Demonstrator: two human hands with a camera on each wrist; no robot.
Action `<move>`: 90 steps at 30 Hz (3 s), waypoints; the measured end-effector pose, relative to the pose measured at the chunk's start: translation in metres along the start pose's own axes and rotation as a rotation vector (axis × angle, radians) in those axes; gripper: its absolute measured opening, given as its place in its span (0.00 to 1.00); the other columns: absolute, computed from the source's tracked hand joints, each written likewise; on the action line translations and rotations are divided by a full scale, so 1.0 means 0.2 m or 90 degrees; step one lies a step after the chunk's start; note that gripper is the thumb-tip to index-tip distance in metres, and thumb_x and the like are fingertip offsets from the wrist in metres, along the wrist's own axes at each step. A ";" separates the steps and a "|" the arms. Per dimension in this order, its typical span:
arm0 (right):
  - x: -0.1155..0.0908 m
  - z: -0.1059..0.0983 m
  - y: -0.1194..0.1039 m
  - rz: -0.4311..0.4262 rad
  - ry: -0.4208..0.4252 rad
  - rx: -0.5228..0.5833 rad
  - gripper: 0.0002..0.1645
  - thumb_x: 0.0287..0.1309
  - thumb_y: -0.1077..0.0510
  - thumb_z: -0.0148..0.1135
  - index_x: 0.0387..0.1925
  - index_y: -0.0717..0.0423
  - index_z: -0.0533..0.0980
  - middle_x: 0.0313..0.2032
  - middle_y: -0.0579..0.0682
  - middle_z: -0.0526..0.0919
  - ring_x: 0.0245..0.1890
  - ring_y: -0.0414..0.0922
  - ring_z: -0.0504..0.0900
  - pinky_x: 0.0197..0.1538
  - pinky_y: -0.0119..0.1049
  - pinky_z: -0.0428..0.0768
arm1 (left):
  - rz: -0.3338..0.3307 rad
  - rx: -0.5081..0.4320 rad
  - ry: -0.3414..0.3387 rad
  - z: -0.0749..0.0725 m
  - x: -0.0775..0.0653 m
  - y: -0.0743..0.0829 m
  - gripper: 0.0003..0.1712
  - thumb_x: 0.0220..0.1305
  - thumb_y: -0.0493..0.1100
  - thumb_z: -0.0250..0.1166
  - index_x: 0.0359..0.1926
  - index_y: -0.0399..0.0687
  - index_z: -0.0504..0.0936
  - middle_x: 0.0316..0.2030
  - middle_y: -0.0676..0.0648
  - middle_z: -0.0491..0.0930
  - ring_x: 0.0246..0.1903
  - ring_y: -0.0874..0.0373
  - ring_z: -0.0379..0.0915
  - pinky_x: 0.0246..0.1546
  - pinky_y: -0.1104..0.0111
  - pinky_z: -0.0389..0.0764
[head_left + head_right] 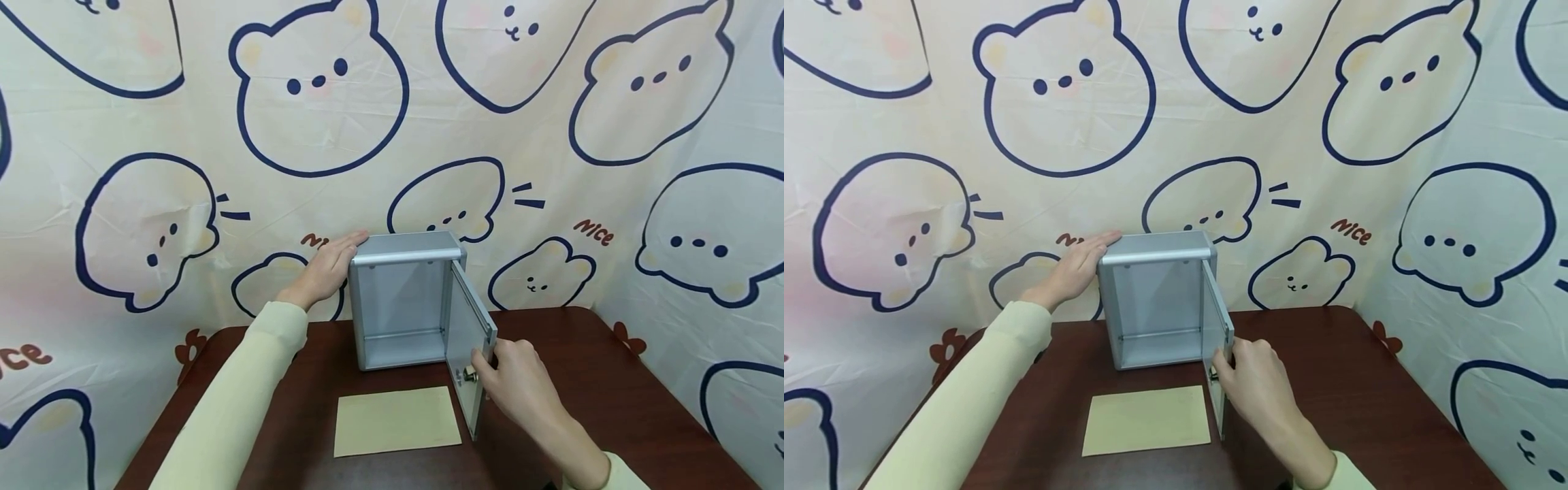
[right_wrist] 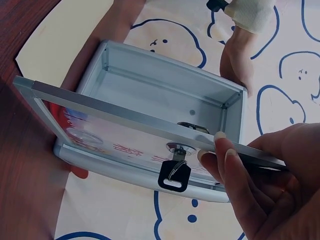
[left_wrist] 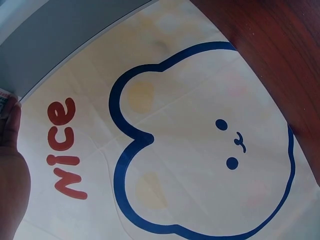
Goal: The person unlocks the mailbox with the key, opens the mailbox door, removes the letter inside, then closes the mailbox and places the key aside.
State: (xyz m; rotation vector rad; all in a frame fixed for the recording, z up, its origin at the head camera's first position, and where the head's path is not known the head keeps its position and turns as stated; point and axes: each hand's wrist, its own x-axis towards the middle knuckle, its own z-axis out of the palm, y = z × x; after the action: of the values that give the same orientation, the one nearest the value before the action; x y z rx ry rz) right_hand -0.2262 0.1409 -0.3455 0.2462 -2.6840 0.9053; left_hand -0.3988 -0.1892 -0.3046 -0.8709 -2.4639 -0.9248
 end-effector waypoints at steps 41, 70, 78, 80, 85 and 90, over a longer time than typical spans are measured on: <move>-0.04 -0.25 0.25 -0.183 -0.183 -0.008 0.21 0.65 0.38 0.66 0.53 0.41 0.82 0.48 0.39 0.86 0.35 0.31 0.80 0.36 0.32 0.83 | -0.007 0.029 0.009 0.01 0.00 0.01 0.31 0.83 0.49 0.33 0.76 0.43 0.65 0.76 0.47 0.63 0.77 0.55 0.53 0.77 0.57 0.55; 0.06 -0.04 0.52 -0.242 -0.251 0.224 0.16 0.71 0.60 0.61 0.57 0.46 0.82 0.48 0.43 0.87 0.41 0.44 0.87 0.37 0.37 0.87 | -0.015 0.031 0.009 0.01 -0.01 0.02 0.31 0.83 0.49 0.34 0.77 0.44 0.65 0.76 0.46 0.62 0.77 0.52 0.53 0.77 0.54 0.55; 0.07 0.00 0.51 -0.295 -0.218 0.230 0.16 0.69 0.66 0.61 0.52 0.48 0.85 0.44 0.43 0.88 0.36 0.41 0.88 0.35 0.35 0.86 | -0.010 0.030 0.012 0.02 -0.02 0.01 0.31 0.83 0.49 0.33 0.77 0.43 0.64 0.77 0.46 0.62 0.77 0.53 0.53 0.77 0.54 0.55; 0.07 0.00 0.51 -0.295 -0.210 0.226 0.16 0.69 0.67 0.62 0.51 0.49 0.86 0.43 0.43 0.89 0.36 0.40 0.87 0.36 0.34 0.86 | -0.011 0.029 0.012 0.02 -0.02 0.01 0.31 0.83 0.49 0.33 0.77 0.44 0.64 0.77 0.46 0.62 0.77 0.53 0.53 0.77 0.54 0.55; 0.07 0.00 0.50 -0.298 -0.198 0.214 0.16 0.67 0.69 0.63 0.49 0.51 0.87 0.42 0.44 0.89 0.37 0.38 0.87 0.36 0.33 0.86 | -0.016 0.031 0.009 0.02 -0.02 0.01 0.31 0.83 0.49 0.33 0.77 0.45 0.64 0.77 0.46 0.62 0.77 0.54 0.53 0.77 0.55 0.55; 0.07 0.01 0.49 -0.292 -0.192 0.201 0.17 0.65 0.70 0.64 0.48 0.51 0.87 0.42 0.44 0.90 0.37 0.36 0.87 0.35 0.33 0.85 | -0.013 0.033 0.012 0.03 -0.02 0.01 0.31 0.83 0.48 0.33 0.77 0.44 0.65 0.76 0.46 0.62 0.77 0.54 0.53 0.77 0.55 0.55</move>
State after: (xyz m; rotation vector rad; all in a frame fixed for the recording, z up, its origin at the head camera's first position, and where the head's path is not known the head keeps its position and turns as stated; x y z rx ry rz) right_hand -0.2651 0.2164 -0.3977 1.0940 -2.5452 1.2050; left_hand -0.3955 -0.1863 -0.3096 -0.8165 -2.4737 -0.8686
